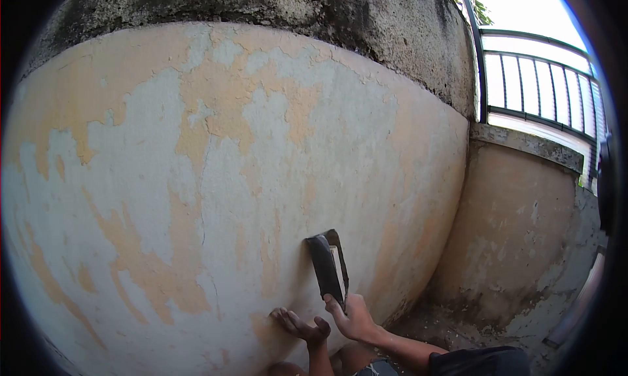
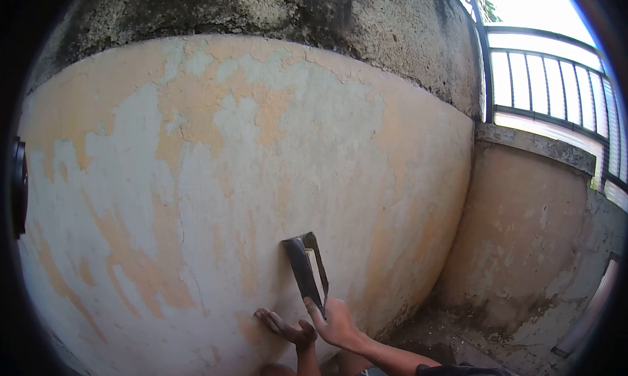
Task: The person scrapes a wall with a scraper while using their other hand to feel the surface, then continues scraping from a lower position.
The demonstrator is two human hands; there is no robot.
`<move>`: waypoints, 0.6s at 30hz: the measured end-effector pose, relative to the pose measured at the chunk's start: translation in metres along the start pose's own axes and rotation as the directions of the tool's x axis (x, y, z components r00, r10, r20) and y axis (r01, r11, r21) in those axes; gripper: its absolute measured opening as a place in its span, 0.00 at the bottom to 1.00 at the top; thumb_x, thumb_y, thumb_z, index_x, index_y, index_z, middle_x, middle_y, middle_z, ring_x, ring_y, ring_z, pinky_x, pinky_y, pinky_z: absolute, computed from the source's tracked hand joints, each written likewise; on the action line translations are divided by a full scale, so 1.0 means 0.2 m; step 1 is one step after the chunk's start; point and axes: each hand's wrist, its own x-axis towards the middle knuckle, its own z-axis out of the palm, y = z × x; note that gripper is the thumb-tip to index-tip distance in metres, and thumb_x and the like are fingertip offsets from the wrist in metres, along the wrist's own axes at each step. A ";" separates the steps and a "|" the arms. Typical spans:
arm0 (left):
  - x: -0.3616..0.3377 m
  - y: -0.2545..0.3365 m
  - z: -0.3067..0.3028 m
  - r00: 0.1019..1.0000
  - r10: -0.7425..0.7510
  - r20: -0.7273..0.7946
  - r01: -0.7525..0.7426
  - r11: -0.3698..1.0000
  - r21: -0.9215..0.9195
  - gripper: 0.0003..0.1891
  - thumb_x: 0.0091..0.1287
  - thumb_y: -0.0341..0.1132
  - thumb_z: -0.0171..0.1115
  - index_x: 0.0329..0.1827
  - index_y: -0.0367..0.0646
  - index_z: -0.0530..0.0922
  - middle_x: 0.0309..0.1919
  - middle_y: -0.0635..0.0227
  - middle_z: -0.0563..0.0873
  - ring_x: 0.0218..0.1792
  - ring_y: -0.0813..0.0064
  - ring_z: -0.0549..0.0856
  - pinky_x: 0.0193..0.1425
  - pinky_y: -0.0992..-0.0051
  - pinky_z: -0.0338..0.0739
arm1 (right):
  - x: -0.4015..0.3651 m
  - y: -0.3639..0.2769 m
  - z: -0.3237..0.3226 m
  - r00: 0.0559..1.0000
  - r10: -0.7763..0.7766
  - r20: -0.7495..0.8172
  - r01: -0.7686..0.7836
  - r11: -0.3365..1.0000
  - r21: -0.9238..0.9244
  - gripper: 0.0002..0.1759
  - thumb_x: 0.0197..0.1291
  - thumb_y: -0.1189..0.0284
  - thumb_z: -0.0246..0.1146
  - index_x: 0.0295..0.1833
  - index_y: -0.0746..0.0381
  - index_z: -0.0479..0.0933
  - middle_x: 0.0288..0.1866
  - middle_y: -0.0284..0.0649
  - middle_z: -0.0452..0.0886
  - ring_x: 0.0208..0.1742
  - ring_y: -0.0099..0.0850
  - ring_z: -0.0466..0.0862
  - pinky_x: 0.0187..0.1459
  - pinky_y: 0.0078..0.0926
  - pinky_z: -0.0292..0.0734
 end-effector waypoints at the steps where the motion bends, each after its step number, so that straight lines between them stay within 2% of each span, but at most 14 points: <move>1: 0.00 0.00 -0.01 1.000 -0.003 0.019 0.003 1.000 0.002 0.37 0.75 0.50 0.45 0.80 0.33 0.53 0.79 0.43 0.56 0.80 0.37 0.52 0.80 0.39 0.45 | 0.06 -0.04 -0.03 1.000 0.019 0.001 -0.019 1.000 0.003 0.17 0.76 0.65 0.56 0.41 0.70 0.76 0.23 0.41 0.77 0.28 0.23 0.76 0.30 0.31 0.73; 4: 0.02 0.02 -0.03 1.000 0.006 0.023 -0.006 1.000 0.016 0.36 0.76 0.50 0.44 0.79 0.33 0.55 0.79 0.44 0.58 0.80 0.38 0.54 0.79 0.39 0.47 | 0.22 -0.17 -0.11 0.997 0.080 0.004 -0.080 0.990 0.114 0.17 0.75 0.64 0.57 0.43 0.70 0.77 0.24 0.44 0.80 0.28 0.28 0.80 0.33 0.35 0.76; 6: 0.02 0.02 -0.06 1.000 0.019 0.025 -0.019 1.000 0.013 0.36 0.76 0.50 0.44 0.80 0.34 0.55 0.79 0.44 0.58 0.80 0.38 0.54 0.79 0.39 0.47 | 0.25 -0.21 -0.11 0.995 0.090 -0.035 -0.083 0.985 0.153 0.21 0.73 0.60 0.60 0.38 0.70 0.79 0.26 0.59 0.79 0.34 0.60 0.83 0.32 0.45 0.74; 7: 0.04 0.01 -0.04 1.000 0.030 0.008 -0.030 1.000 0.003 0.36 0.76 0.50 0.44 0.80 0.34 0.54 0.79 0.44 0.58 0.80 0.39 0.53 0.80 0.39 0.47 | 0.19 -0.15 -0.06 0.996 0.077 -0.040 -0.070 0.984 0.161 0.21 0.73 0.60 0.60 0.38 0.70 0.79 0.26 0.59 0.79 0.34 0.60 0.83 0.32 0.45 0.74; 9: 0.03 -0.02 -0.02 0.999 0.039 -0.018 -0.039 0.999 0.010 0.36 0.77 0.51 0.45 0.80 0.35 0.54 0.79 0.45 0.58 0.80 0.39 0.53 0.80 0.39 0.46 | 0.01 0.04 0.03 0.998 -0.008 0.059 0.009 1.000 -0.016 0.22 0.73 0.60 0.60 0.34 0.70 0.77 0.24 0.60 0.78 0.32 0.61 0.82 0.30 0.47 0.73; 10: 0.01 -0.02 0.00 0.999 0.034 -0.017 -0.034 0.999 0.011 0.36 0.77 0.51 0.45 0.81 0.36 0.54 0.79 0.45 0.58 0.80 0.39 0.53 0.80 0.39 0.46 | 0.05 0.03 0.02 0.998 -0.016 0.057 0.017 1.000 -0.022 0.22 0.73 0.60 0.60 0.34 0.70 0.77 0.24 0.60 0.78 0.32 0.61 0.82 0.30 0.47 0.73; 12: 0.04 0.02 0.00 0.999 0.036 -0.012 -0.036 0.999 0.024 0.35 0.77 0.50 0.45 0.80 0.35 0.55 0.78 0.46 0.59 0.80 0.40 0.54 0.79 0.39 0.48 | 0.09 0.00 0.00 0.994 0.047 0.103 -0.040 0.997 -0.067 0.20 0.72 0.61 0.60 0.37 0.70 0.76 0.23 0.61 0.77 0.31 0.63 0.80 0.29 0.49 0.73; 13: 0.05 0.03 -0.02 0.999 0.041 -0.016 -0.040 0.998 0.044 0.35 0.76 0.49 0.45 0.79 0.34 0.56 0.78 0.47 0.60 0.80 0.40 0.54 0.79 0.38 0.49 | 0.14 -0.02 -0.01 0.992 0.068 0.106 -0.062 0.996 -0.066 0.20 0.72 0.61 0.60 0.37 0.70 0.76 0.23 0.61 0.77 0.31 0.63 0.80 0.29 0.49 0.73; 15: 0.02 0.02 -0.05 0.999 0.040 0.014 -0.040 0.999 0.017 0.35 0.76 0.49 0.45 0.79 0.34 0.56 0.77 0.46 0.60 0.79 0.39 0.54 0.79 0.37 0.48 | 0.24 -0.04 -0.02 0.999 -0.024 0.042 0.026 0.999 -0.042 0.19 0.70 0.61 0.61 0.41 0.70 0.75 0.23 0.60 0.77 0.31 0.63 0.80 0.30 0.50 0.73; 17: 0.04 0.02 -0.05 0.999 0.037 0.011 -0.036 0.999 -0.011 0.35 0.76 0.48 0.45 0.79 0.34 0.56 0.77 0.45 0.59 0.79 0.39 0.54 0.79 0.37 0.48 | 0.14 0.00 0.00 0.999 -0.005 0.033 0.005 1.000 -0.013 0.18 0.70 0.62 0.62 0.42 0.70 0.75 0.24 0.60 0.77 0.32 0.63 0.80 0.31 0.50 0.74; 18: 0.04 0.01 -0.05 0.999 0.039 -0.001 -0.039 0.999 0.000 0.35 0.76 0.49 0.45 0.79 0.33 0.56 0.75 0.45 0.62 0.78 0.40 0.57 0.79 0.39 0.51 | 0.03 0.08 0.03 0.999 0.003 0.037 -0.002 1.000 -0.011 0.18 0.70 0.62 0.62 0.42 0.70 0.75 0.25 0.60 0.78 0.32 0.62 0.80 0.30 0.49 0.74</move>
